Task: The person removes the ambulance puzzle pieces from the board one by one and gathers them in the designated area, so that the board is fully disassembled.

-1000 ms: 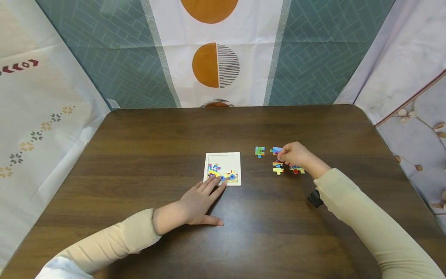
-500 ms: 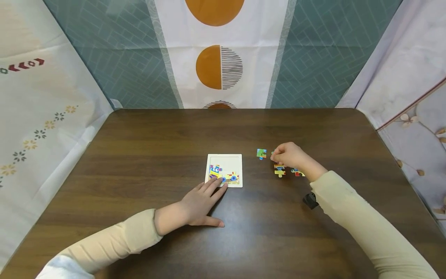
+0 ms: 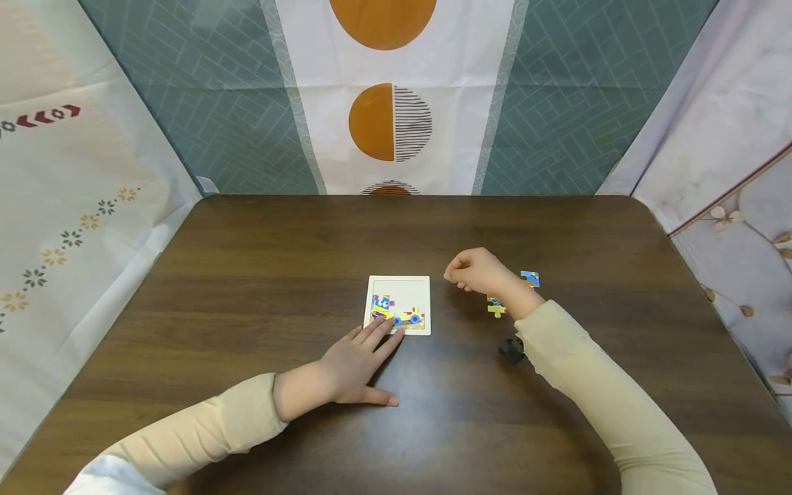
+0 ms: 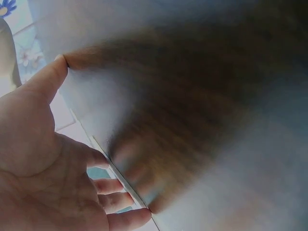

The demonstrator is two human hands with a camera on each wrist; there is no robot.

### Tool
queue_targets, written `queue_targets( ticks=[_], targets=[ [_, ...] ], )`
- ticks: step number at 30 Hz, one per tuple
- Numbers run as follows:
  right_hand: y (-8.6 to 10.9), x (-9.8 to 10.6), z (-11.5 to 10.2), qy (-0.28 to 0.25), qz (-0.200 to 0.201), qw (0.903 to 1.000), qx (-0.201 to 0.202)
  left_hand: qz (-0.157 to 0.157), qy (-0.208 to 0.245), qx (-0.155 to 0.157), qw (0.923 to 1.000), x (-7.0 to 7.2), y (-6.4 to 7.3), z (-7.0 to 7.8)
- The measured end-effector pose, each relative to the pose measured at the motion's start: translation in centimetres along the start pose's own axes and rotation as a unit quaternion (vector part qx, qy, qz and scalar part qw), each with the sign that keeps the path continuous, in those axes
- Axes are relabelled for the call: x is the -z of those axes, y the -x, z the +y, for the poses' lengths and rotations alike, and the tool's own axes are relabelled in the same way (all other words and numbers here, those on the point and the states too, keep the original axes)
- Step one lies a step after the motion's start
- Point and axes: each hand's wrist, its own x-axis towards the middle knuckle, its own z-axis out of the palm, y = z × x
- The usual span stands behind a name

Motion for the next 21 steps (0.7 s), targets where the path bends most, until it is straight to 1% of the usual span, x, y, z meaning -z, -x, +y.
queue_targets(
  ticks=[7, 12, 17, 21],
  targets=[
    [-1.4, -2.2, -1.5, -0.009, -0.010, 0.9997, 0.022, 0.003, -0.002, -0.001, 1.0000, 0.0, 0.1, 0.0],
    [-2.3, -3.6, -2.3, -0.013, -0.017, 0.9993, 0.029, 0.000, -0.004, -0.001, 1.0000, 0.0, 0.1, 0.0],
    [-2.8, -4.8, -3.1, -0.010, -0.025, 0.9988, 0.041, 0.002, -0.001, -0.002, 1.0000, 0.0, 0.0, -0.1],
    [-3.2, -5.7, -3.6, -0.002, -0.039, 0.9977, 0.055, 0.001, 0.000, -0.002, 1.0000, 0.0, 0.0, -0.1]
  ],
)
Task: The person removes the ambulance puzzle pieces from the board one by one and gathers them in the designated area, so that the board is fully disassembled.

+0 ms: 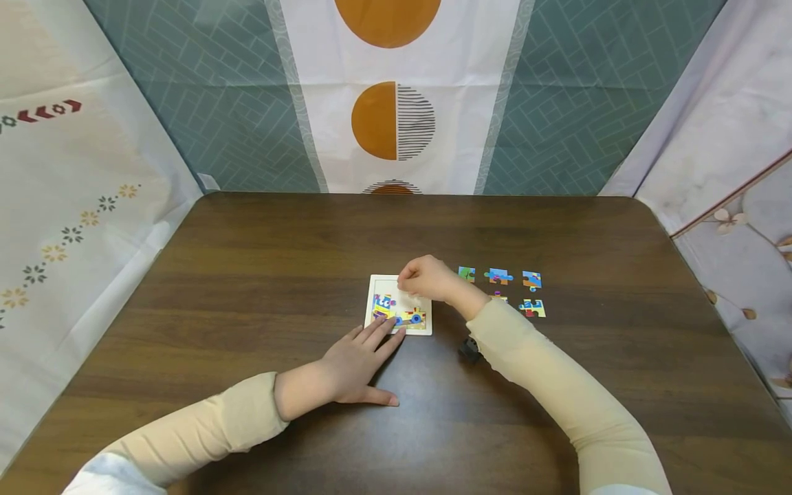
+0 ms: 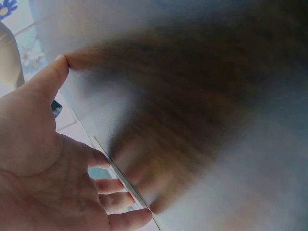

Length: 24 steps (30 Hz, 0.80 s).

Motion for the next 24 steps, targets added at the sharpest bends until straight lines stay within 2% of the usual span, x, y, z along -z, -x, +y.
queue_targets(
  ticks=[11, 24],
  targets=[
    [-1.0, -1.7, -0.6, 0.056, -0.007, 0.9978, 0.035, 0.005, -0.001, -0.002, 1.0000, 0.0, 0.0, 0.0],
    [-1.6, -2.1, -1.0, 0.049, -0.028, 0.9982, 0.018, -0.001, -0.005, 0.000, 1.0000, -0.1, -0.1, 0.0]
  ],
)
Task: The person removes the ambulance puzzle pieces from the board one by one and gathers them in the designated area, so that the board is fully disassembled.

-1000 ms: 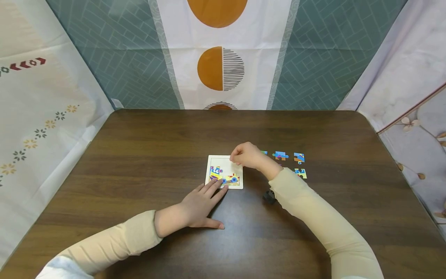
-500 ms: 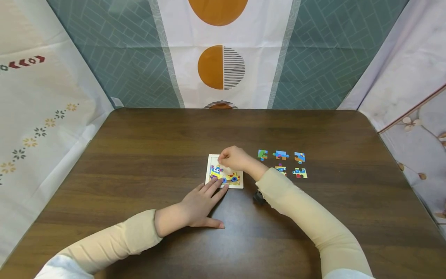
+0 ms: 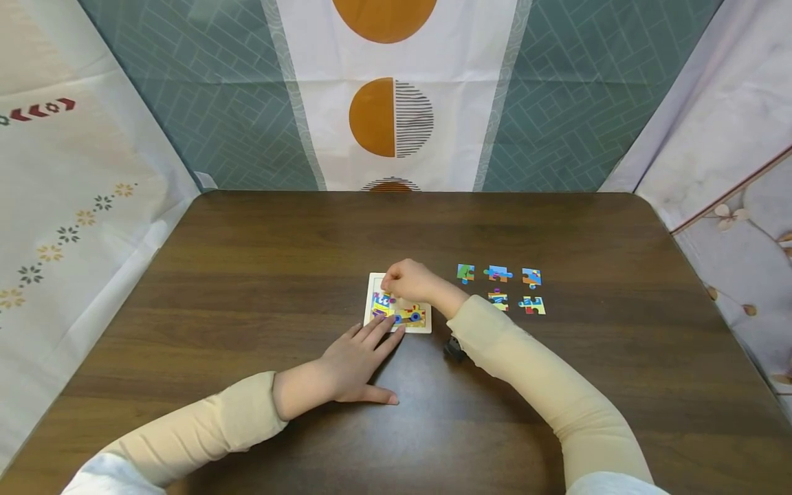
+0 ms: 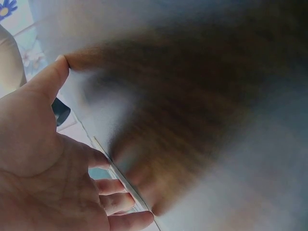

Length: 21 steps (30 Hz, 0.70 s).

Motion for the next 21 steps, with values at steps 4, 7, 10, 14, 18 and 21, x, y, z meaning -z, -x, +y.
queue_targets(
  ticks=[4, 7, 10, 14, 18, 21],
  targets=[
    [-0.3, -0.1, 0.1, -0.012, -0.012, 0.9998, -0.011, -0.002, -0.001, 0.000, 1.0000, 0.0, -0.1, 0.0],
    [-0.5, -0.2, 0.2, -0.022, -0.019, 0.9994, -0.020, -0.003, -0.004, -0.001, 1.0000, 0.1, -0.1, 0.1],
    [-0.6, -0.3, 0.2, -0.016, -0.020, 0.9996, -0.016, -0.006, -0.005, 0.000, 1.0000, 0.1, -0.1, 0.1],
    [-0.8, -0.5, 0.0, -0.003, -0.016, 0.9999, -0.002, -0.006, -0.003, 0.001, 1.0000, 0.1, -0.1, 0.1],
    [-1.0, -0.6, -0.2, -0.003, -0.012, 0.9999, -0.005, -0.004, -0.003, 0.002, 1.0000, 0.1, 0.0, 0.0],
    [-1.1, -0.7, -0.2, -0.001, -0.012, 0.9999, -0.010, -0.005, 0.000, 0.002, 1.0000, 0.1, 0.0, 0.0]
  ],
)
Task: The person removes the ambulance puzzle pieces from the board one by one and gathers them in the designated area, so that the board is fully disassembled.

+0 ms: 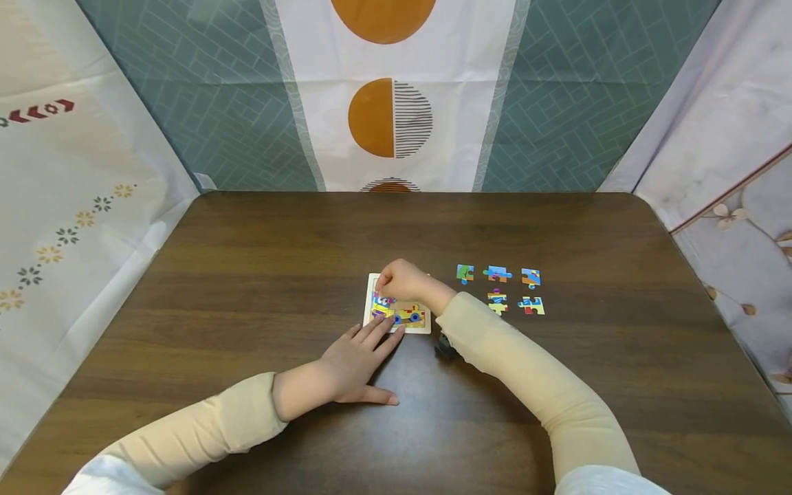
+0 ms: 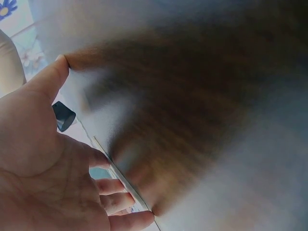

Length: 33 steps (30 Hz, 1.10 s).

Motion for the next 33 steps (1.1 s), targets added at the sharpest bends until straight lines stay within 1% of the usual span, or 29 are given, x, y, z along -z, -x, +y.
queue_targets(
  ticks=[5, 8, 12, 17, 26, 33],
  targets=[
    [-0.13, -0.02, 0.07, -0.001, -0.005, 1.0000, 0.003, 0.001, 0.005, 0.000, 1.0000, -0.07, -0.01, -0.03],
    [-0.19, 0.00, 0.09, -0.012, -0.003, 0.9999, 0.001, 0.004, 0.005, 0.000, 1.0000, -0.09, -0.02, -0.04],
    [-0.33, -0.11, 0.05, -0.030, 0.009, 0.9994, -0.013, 0.002, 0.005, -0.001, 1.0000, -0.07, -0.05, -0.05],
    [-0.40, -0.20, -0.08, -0.027, 0.019, 0.9991, -0.028, 0.000, 0.004, -0.002, 1.0000, -0.07, -0.09, -0.08],
    [-0.64, 0.12, -0.20, -0.021, 0.007, 0.9986, -0.047, 0.002, -0.002, -0.001, 1.0000, -0.06, -0.08, -0.02],
    [-1.02, 0.35, -0.16, -0.060, -0.016, 0.9945, -0.085, 0.002, -0.007, -0.001, 1.0000, -0.15, -0.07, 0.04]
  ],
)
